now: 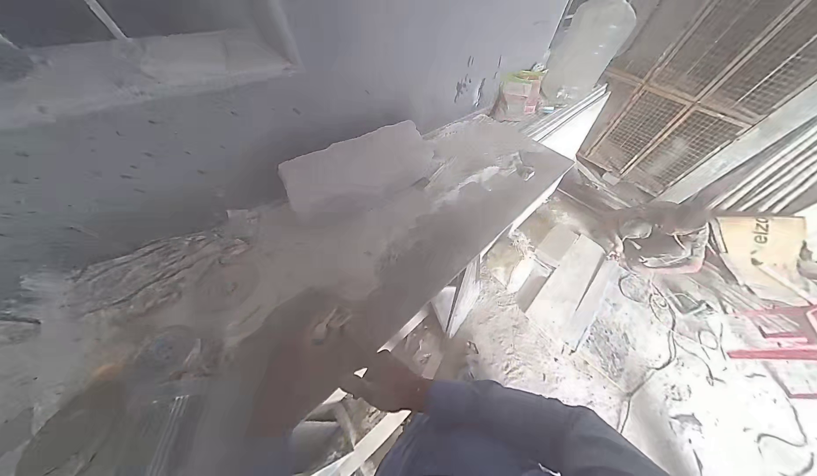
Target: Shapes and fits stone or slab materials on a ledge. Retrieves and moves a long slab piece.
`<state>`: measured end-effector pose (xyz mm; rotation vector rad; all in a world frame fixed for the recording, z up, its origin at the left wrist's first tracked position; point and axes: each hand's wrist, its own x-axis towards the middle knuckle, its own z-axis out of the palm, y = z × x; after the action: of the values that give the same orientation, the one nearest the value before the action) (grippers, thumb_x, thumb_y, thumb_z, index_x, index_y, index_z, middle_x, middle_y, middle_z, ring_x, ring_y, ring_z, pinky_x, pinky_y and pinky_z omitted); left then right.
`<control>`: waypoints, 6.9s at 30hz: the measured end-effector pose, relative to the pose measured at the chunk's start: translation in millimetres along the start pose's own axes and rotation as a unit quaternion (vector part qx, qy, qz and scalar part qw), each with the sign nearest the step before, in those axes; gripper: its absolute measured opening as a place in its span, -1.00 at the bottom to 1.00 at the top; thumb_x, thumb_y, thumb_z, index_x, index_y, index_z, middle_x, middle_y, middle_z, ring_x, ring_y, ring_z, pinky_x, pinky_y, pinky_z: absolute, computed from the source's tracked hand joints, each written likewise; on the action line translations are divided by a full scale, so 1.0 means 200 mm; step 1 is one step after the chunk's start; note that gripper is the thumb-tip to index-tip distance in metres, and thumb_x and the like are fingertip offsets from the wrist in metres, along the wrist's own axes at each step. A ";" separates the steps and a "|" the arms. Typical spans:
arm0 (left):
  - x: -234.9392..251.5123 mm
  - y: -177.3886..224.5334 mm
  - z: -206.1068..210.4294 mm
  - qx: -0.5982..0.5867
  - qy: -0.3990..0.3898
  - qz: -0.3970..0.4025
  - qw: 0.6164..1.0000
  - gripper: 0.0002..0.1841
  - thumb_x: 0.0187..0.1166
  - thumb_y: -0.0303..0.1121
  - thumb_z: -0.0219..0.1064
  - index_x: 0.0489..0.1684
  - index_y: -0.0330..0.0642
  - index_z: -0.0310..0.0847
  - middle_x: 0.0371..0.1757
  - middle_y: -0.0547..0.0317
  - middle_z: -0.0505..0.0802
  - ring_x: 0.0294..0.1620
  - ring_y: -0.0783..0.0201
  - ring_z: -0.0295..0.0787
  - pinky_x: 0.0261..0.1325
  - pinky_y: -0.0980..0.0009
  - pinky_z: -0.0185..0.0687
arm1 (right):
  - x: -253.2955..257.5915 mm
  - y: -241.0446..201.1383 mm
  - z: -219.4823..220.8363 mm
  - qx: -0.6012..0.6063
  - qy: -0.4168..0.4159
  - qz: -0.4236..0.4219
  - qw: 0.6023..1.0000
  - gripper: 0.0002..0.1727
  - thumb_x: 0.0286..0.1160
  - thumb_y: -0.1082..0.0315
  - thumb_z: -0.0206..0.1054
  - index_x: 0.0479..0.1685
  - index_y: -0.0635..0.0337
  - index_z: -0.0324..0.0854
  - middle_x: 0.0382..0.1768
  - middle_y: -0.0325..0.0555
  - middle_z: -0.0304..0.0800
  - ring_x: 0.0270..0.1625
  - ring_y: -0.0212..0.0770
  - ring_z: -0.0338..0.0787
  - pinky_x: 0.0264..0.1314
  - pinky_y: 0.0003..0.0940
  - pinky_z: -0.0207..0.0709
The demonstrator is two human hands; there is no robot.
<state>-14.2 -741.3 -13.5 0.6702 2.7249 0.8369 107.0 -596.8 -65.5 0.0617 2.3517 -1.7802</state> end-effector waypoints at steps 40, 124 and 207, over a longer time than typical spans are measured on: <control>-0.34 0.11 -0.07 -0.370 0.114 -0.125 0.913 -0.65 0.58 -0.31 0.40 0.21 -0.34 0.67 -0.05 0.12 0.89 -0.03 0.38 0.83 0.13 0.33 0.78 | -0.20 0.00 -0.13 0.031 0.002 -0.092 0.995 -0.21 0.59 -0.16 0.30 0.61 0.28 0.35 0.30 -0.18 0.84 -0.01 -0.34 0.91 -0.07 -0.32 0.83; 0.01 0.01 -0.09 -0.241 -0.061 -0.267 0.931 -0.65 0.84 -0.14 0.16 0.20 -0.22 0.72 -0.23 0.12 0.92 -0.48 0.37 0.80 -0.34 0.43 0.74 | -0.27 0.02 -0.37 -0.245 0.238 -0.036 0.939 -0.63 0.58 0.05 0.37 0.20 0.03 0.82 0.00 -0.10 0.90 0.02 -0.13 0.89 0.06 -0.08 0.78; -0.26 -0.20 0.09 -0.012 0.225 -0.070 0.972 -0.54 0.54 -0.03 0.46 0.04 -0.32 0.75 0.00 -0.16 0.84 0.03 -0.05 0.83 0.17 -0.05 0.73 | -0.06 0.08 0.06 0.017 -0.006 -0.028 0.999 0.02 0.66 -0.15 0.16 0.89 0.34 -0.21 0.47 0.20 0.64 0.25 -0.18 0.86 0.28 -0.20 0.75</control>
<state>21.9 -787.3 -47.3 0.3015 3.1031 1.0964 123.0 -602.5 -82.1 -0.0099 2.3362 -1.8411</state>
